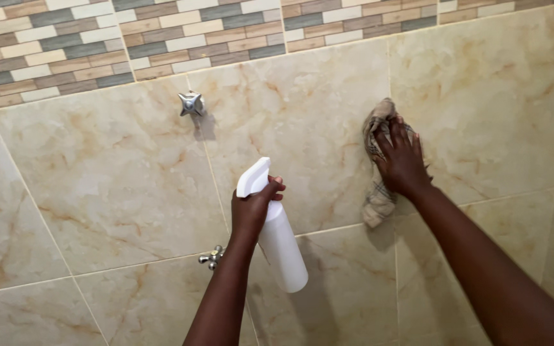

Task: The person sprays cleaning solution onto tiled bathroom walls and wipes the surfaces with a cloth. They systematically clean the decorative mosaic band and surrounding tiles, moving around the shower area to reach different sections.

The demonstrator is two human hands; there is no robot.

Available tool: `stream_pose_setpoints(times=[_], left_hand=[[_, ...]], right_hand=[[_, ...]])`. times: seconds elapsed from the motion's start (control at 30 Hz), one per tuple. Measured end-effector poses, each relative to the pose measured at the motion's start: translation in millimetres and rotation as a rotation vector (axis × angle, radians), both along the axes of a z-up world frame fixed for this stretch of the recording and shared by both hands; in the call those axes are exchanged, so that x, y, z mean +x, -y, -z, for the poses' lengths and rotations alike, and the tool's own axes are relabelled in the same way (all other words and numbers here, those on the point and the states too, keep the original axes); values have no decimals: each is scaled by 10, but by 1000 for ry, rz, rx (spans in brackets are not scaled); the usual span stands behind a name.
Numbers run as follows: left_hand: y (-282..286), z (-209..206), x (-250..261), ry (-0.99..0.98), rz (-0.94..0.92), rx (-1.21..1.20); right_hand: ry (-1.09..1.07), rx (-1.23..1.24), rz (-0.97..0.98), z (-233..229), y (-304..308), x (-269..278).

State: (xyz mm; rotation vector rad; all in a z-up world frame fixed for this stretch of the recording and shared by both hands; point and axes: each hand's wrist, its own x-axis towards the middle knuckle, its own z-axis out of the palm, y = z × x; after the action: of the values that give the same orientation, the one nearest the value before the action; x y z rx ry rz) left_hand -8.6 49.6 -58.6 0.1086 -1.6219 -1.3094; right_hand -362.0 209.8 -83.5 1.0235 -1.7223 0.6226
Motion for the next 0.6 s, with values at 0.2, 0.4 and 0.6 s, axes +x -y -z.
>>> stream_pose_setpoints(times=[0.2, 0.4, 0.6], left_hand=[[-254, 98, -98, 92, -128, 5], [-276, 142, -84, 10, -13, -69], [-313, 419, 199, 328, -389, -7]], right_hand=[[-37, 175, -23, -61, -393, -161], [-27, 118, -40, -15, -354, -99], [-13, 76, -75, 0, -327, -44]])
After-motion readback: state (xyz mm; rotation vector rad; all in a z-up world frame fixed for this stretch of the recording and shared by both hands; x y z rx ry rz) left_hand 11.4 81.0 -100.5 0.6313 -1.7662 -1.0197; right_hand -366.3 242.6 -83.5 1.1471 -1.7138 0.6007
